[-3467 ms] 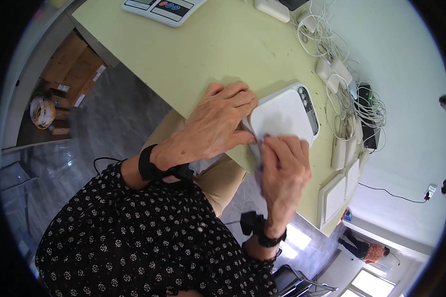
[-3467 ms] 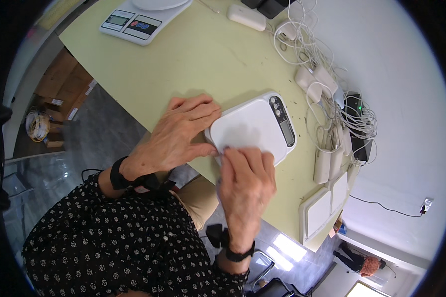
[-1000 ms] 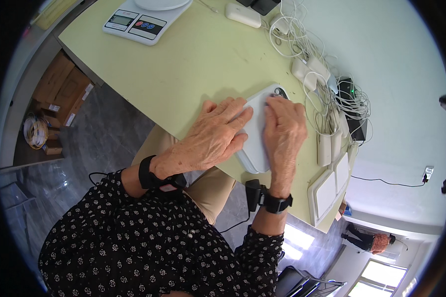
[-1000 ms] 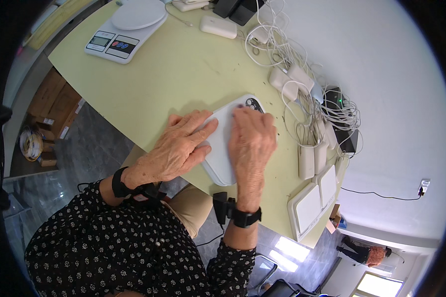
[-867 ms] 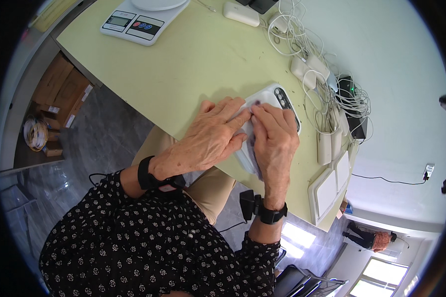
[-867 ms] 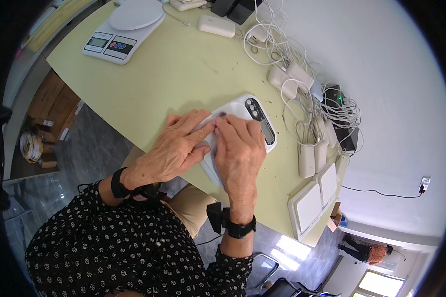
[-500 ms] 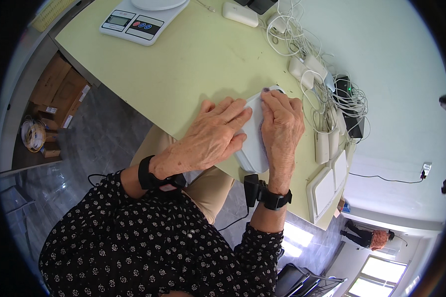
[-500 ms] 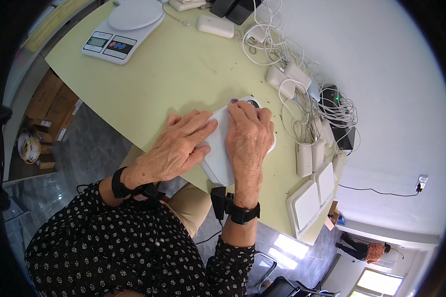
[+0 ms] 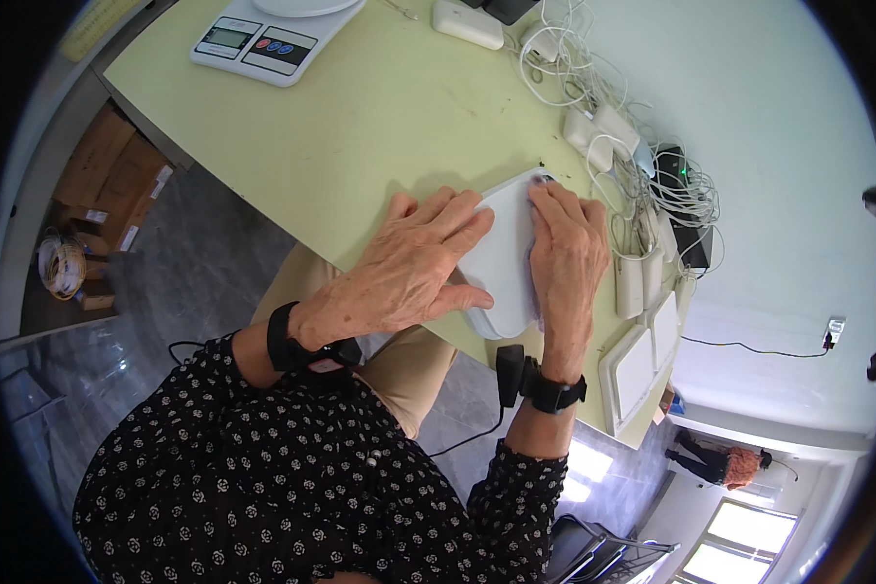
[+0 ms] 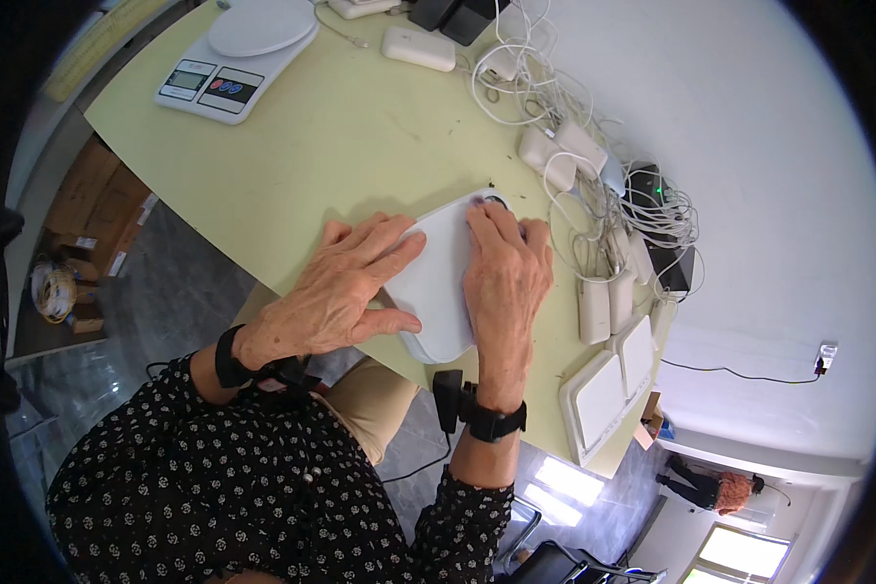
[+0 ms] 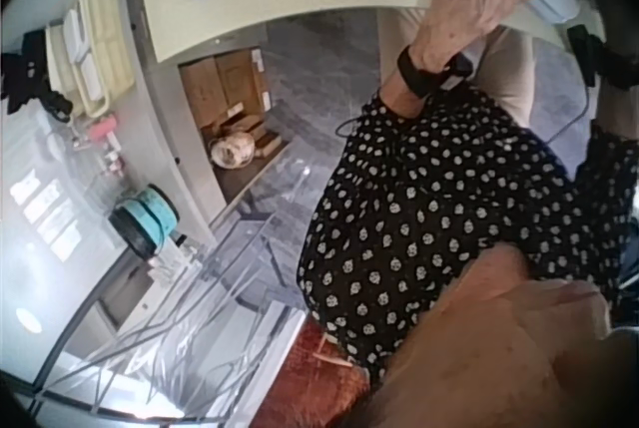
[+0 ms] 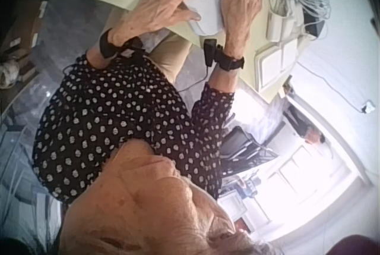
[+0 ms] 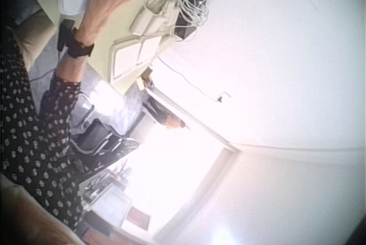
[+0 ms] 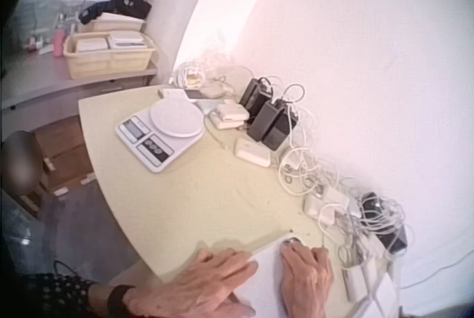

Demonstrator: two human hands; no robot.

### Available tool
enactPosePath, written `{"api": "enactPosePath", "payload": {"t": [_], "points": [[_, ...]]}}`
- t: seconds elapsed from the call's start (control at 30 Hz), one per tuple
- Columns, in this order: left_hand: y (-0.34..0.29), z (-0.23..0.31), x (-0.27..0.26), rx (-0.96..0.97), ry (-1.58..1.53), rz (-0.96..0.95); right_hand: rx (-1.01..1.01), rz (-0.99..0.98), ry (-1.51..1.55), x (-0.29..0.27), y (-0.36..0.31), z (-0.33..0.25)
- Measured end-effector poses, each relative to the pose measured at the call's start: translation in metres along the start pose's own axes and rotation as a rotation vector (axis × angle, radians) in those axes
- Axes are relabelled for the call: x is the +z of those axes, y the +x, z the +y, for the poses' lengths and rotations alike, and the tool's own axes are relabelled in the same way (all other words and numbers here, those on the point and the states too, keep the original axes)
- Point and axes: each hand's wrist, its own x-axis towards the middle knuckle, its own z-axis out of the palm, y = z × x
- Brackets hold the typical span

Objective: The person wipes the surface of a white digital scale with a cloth, cleaning the top, sides, and display area. The person repeatedly rubs the scale's surfaces with the cloth while holding it steady with the other hand.

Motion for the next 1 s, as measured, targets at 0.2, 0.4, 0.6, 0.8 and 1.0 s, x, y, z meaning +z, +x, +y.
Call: {"api": "enactPosePath", "payload": {"t": [0.2,0.4,0.6,0.8,1.0], "points": [[0.000,-0.002,0.003,-0.010,0.010,0.014,0.003,-0.014,0.083,-0.005,-0.004,0.009],[-0.001,-0.001,0.004,-0.028,-0.013,0.025,0.113,-0.050,-0.067,-0.042,-0.054,0.004],[-0.002,-0.002,0.005,-0.019,0.003,0.046,0.113,-0.118,0.079,-0.061,-0.095,-0.047],[-0.001,-0.002,0.002,-0.021,-0.009,0.007,0.231,0.036,0.002,-0.046,-0.076,-0.007],[0.000,-0.002,0.004,-0.024,-0.013,0.030,0.196,-0.040,0.053,-0.053,-0.098,-0.036]]}}
